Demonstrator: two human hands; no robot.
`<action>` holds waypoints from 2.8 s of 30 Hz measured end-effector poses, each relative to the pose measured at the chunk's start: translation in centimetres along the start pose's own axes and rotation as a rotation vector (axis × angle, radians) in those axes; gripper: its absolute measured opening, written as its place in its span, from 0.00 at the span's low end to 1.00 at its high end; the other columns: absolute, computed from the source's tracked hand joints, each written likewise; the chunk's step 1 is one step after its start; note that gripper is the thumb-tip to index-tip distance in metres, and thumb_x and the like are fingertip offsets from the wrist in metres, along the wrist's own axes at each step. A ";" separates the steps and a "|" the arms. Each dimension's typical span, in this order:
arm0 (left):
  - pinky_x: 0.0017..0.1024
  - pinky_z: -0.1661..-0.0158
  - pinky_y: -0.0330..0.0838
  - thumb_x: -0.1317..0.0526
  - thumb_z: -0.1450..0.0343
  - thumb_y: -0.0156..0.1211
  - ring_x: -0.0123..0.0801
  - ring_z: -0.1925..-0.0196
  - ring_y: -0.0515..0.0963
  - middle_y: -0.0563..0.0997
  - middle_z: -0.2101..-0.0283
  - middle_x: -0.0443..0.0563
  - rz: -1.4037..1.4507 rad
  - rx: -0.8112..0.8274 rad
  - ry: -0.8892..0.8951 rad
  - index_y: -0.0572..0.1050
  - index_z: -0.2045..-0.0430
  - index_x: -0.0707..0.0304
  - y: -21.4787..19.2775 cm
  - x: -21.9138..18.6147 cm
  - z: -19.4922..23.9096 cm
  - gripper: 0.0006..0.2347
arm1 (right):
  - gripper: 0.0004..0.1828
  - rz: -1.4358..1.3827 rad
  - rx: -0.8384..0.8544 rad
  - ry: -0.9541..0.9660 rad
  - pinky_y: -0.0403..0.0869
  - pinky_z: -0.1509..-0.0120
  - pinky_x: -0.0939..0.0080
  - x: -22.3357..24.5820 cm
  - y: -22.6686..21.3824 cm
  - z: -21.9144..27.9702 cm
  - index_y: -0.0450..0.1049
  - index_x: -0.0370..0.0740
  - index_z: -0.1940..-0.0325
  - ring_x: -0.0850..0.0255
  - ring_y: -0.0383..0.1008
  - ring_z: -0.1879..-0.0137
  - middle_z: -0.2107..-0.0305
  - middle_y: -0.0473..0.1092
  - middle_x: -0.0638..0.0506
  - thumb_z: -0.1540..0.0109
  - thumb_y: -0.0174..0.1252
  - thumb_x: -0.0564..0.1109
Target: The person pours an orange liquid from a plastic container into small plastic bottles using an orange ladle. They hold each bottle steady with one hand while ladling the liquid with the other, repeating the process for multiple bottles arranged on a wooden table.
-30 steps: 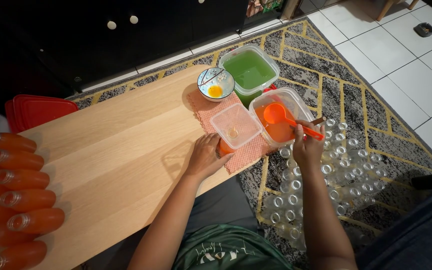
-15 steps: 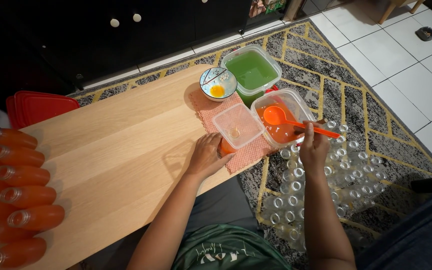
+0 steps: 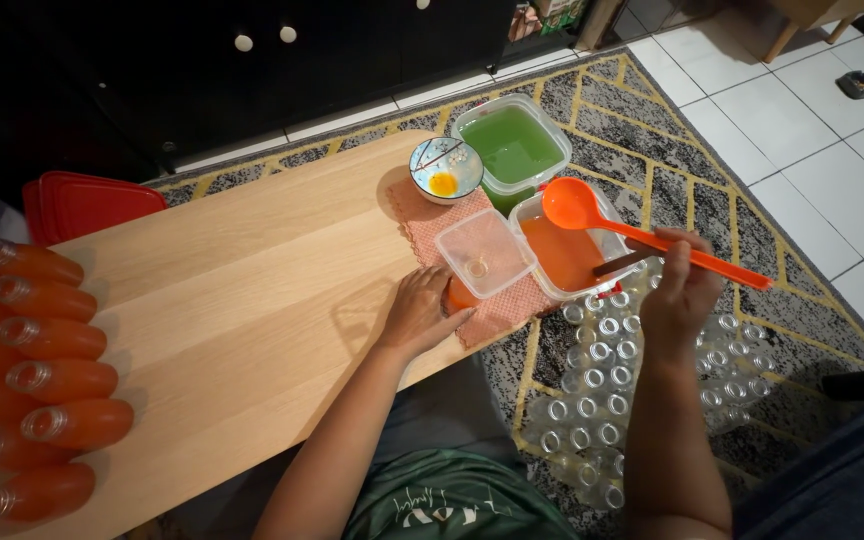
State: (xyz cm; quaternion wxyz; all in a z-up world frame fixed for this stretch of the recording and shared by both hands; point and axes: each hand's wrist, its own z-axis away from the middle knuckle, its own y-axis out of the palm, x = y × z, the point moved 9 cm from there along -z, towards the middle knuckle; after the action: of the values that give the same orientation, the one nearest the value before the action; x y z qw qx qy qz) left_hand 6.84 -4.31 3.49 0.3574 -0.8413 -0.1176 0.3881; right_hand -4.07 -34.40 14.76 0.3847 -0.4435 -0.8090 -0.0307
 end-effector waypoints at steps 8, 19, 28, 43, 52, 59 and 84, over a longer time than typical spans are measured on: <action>0.41 0.42 0.64 0.50 0.44 0.72 0.47 0.47 0.76 0.78 0.55 0.58 0.034 0.017 0.012 0.72 0.53 0.66 0.8 0.6 0.0 0.29 | 0.19 -0.057 0.039 -0.137 0.53 0.23 0.26 6.8 0.6 0.9 0.71 0.36 0.54 0.44 0.73 0.52 0.66 0.71 0.38 0.26 0.38 0.51; 0.44 0.41 0.62 0.47 0.41 0.68 0.49 0.45 0.75 0.77 0.53 0.59 0.023 0.006 0.042 0.70 0.49 0.66 1.4 1.1 0.2 0.30 | 0.15 -0.216 0.221 -0.189 0.59 0.27 0.37 5.8 4.6 4.8 0.72 0.35 0.55 0.48 0.71 0.47 0.61 0.70 0.43 0.32 0.44 0.47; 0.44 0.39 0.60 0.46 0.40 0.67 0.50 0.43 0.74 0.77 0.51 0.60 0.032 0.079 -0.017 0.69 0.47 0.66 2.0 1.6 0.0 0.31 | 0.19 -0.175 0.219 -0.393 0.65 0.32 0.45 9.2 4.4 5.0 0.78 0.36 0.60 0.47 0.75 0.52 0.63 0.74 0.42 0.37 0.52 0.54; 0.42 0.36 0.56 0.47 0.41 0.67 0.47 0.39 0.71 0.75 0.46 0.60 0.027 0.196 -0.126 0.67 0.44 0.65 1.6 1.2 -0.1 0.33 | 0.07 -0.068 0.199 -0.626 0.72 0.40 0.46 14.2 4.2 4.9 0.80 0.42 0.68 0.49 0.76 0.60 0.66 0.77 0.46 0.41 0.57 0.38; 0.44 0.40 0.61 0.49 0.41 0.70 0.49 0.44 0.75 0.77 0.51 0.61 0.011 0.067 -0.010 0.70 0.49 0.68 1.3 0.7 -0.1 0.30 | 0.13 -0.187 -0.039 -0.396 0.72 0.44 0.44 4.2 0.7 4.1 0.77 0.31 0.57 0.44 0.74 0.54 0.62 0.74 0.35 0.35 0.51 0.43; 0.44 0.42 0.64 0.51 0.43 0.72 0.49 0.46 0.76 0.78 0.54 0.60 0.002 0.038 -0.019 0.72 0.52 0.67 0.3 0.0 -0.1 0.28 | 0.14 0.084 -0.031 -0.054 0.64 0.40 0.43 -2.0 1.9 3.7 0.72 0.34 0.50 0.40 0.71 0.55 0.68 0.72 0.38 0.29 0.45 0.45; 0.44 0.43 0.64 0.53 0.44 0.72 0.49 0.46 0.77 0.79 0.55 0.60 0.002 0.051 -0.040 0.73 0.55 0.66 -0.3 -0.5 -0.4 0.26 | 0.12 0.409 0.147 0.104 0.48 0.26 0.31 -4.8 5.6 5.7 0.76 0.46 0.52 0.43 0.74 0.49 0.67 0.76 0.46 0.30 0.47 0.48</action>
State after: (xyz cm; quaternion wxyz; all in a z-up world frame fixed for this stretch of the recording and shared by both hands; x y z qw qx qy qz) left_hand 6.82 -4.57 4.20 0.3759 -0.8241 -0.1142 0.4080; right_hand -1.79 -32.15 6.02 0.4554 -0.5669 -0.6813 0.0842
